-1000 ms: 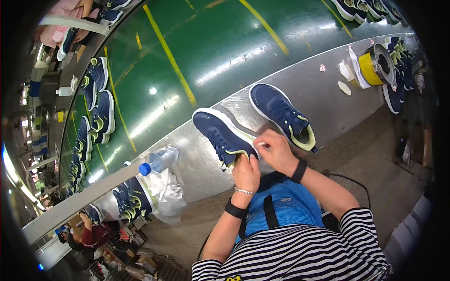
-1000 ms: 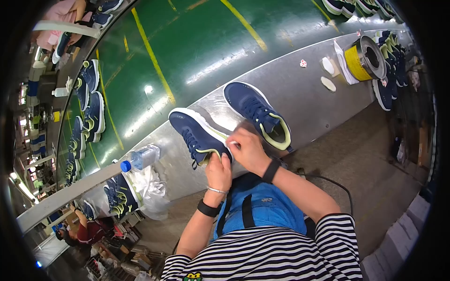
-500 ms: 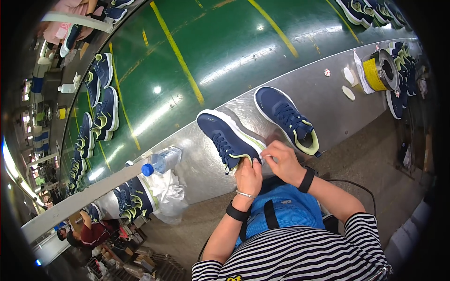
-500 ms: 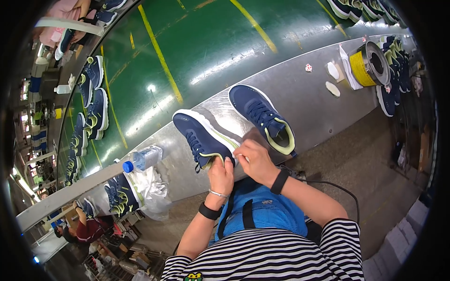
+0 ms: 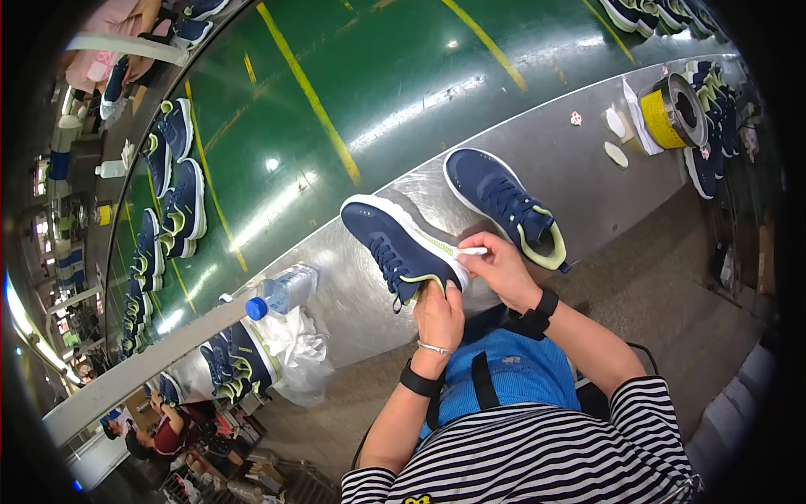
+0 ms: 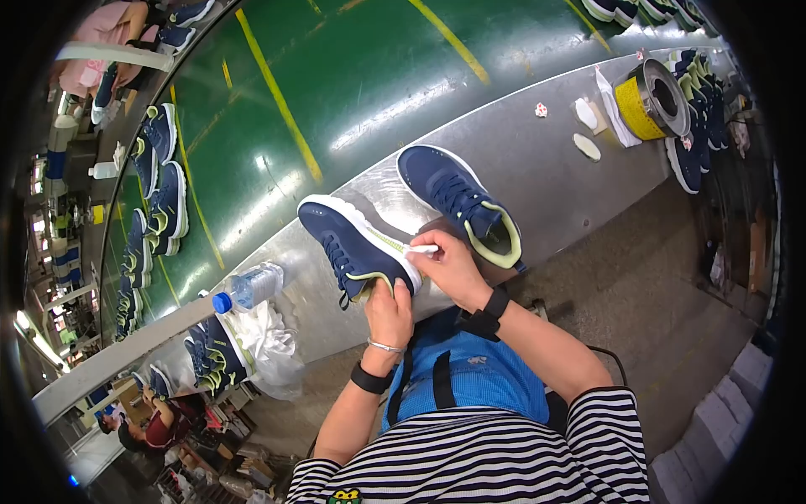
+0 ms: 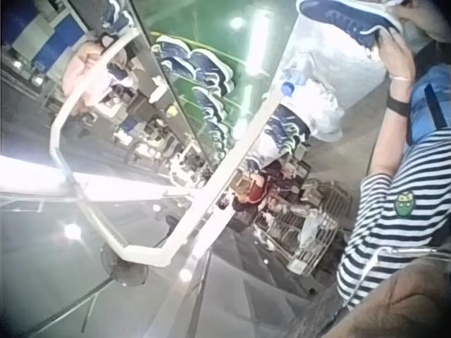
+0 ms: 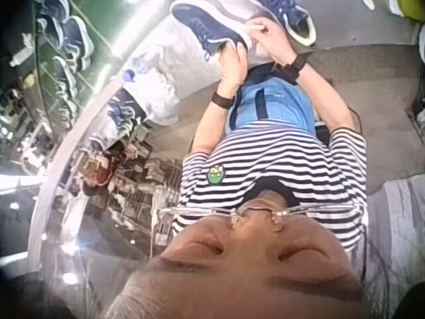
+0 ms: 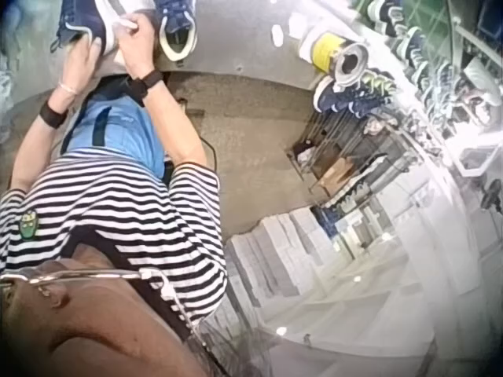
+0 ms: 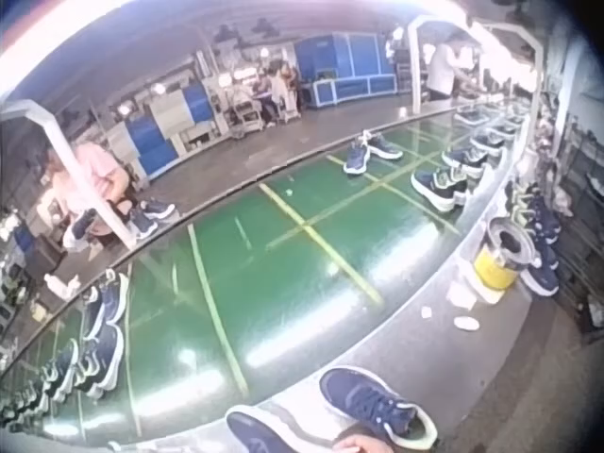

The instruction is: Applying a cleaning or finishing solution to the white midsoles/outsoles of blue athletic shoes using a sponge on a factory assembly line.

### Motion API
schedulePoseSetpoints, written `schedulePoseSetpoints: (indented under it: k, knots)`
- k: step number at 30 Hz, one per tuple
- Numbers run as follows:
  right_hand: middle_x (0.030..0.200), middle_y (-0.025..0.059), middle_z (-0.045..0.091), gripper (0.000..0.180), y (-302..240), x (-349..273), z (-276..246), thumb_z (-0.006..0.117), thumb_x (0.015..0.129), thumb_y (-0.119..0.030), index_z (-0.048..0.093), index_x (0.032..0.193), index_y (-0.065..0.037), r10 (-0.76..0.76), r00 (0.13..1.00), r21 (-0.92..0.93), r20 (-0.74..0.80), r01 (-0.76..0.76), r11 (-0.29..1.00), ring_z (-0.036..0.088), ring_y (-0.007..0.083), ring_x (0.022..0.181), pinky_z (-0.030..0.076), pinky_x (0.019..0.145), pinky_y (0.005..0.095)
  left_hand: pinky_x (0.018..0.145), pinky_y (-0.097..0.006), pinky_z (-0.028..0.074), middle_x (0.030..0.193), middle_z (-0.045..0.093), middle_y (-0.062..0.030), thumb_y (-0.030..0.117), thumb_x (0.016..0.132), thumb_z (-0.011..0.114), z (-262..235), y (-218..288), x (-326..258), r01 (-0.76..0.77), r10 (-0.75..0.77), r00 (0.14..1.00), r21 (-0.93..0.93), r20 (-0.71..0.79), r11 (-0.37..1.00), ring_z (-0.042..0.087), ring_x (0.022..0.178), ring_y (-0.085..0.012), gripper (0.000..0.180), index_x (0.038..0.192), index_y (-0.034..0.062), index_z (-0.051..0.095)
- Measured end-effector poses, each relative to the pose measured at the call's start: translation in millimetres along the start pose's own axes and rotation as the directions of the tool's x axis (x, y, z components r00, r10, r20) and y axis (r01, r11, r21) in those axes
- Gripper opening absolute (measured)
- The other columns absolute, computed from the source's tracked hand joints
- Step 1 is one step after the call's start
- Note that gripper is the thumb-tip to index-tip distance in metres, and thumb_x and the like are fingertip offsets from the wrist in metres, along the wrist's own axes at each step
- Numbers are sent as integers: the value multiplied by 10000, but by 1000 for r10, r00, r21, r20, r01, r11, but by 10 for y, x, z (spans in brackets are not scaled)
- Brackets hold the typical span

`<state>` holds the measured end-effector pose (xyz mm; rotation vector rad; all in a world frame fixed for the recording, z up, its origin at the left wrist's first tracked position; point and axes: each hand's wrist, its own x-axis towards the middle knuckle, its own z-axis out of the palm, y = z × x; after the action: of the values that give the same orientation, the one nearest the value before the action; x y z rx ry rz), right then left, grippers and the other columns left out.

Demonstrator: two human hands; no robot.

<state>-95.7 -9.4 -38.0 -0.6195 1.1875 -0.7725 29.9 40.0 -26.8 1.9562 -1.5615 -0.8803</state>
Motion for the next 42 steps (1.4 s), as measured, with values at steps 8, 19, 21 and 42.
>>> schedulePoseSetpoints:
  k: [8,19,21,42]
  knots:
    - [806,0,557,168,7,-26,50,609,735,9,564,892,-30,-18,999,-142,29,22,990,515,51,726,412,648,192,620,-466,414,753,554,-272,154,848,466,3,-31,-9,6,-7,1000,24,27,1000,536,701,-441,212,825,-55,489]
    - [811,-1,553,125,116,7,28,578,760,-3,569,884,-18,32,999,-11,20,-31,999,495,50,727,398,667,193,649,-450,434,783,568,-266,139,844,464,0,-26,-20,7,-7,1000,-13,27,1000,551,738,-435,217,899,-68,494]
    - [828,2,553,112,75,8,65,570,777,-9,571,888,-19,42,999,22,-8,-42,999,497,52,762,397,689,195,648,-448,436,780,570,-264,140,842,465,15,-14,-7,-14,14,1000,-19,5,1000,554,733,-432,220,903,-70,495]
    - [747,-16,534,74,95,-48,70,618,734,-26,550,763,-36,-45,998,-133,-32,40,990,468,45,695,376,627,192,644,-462,426,781,543,-252,106,796,506,23,-38,-43,-4,4,1000,-25,-5,1000,537,730,-416,178,833,-67,496]
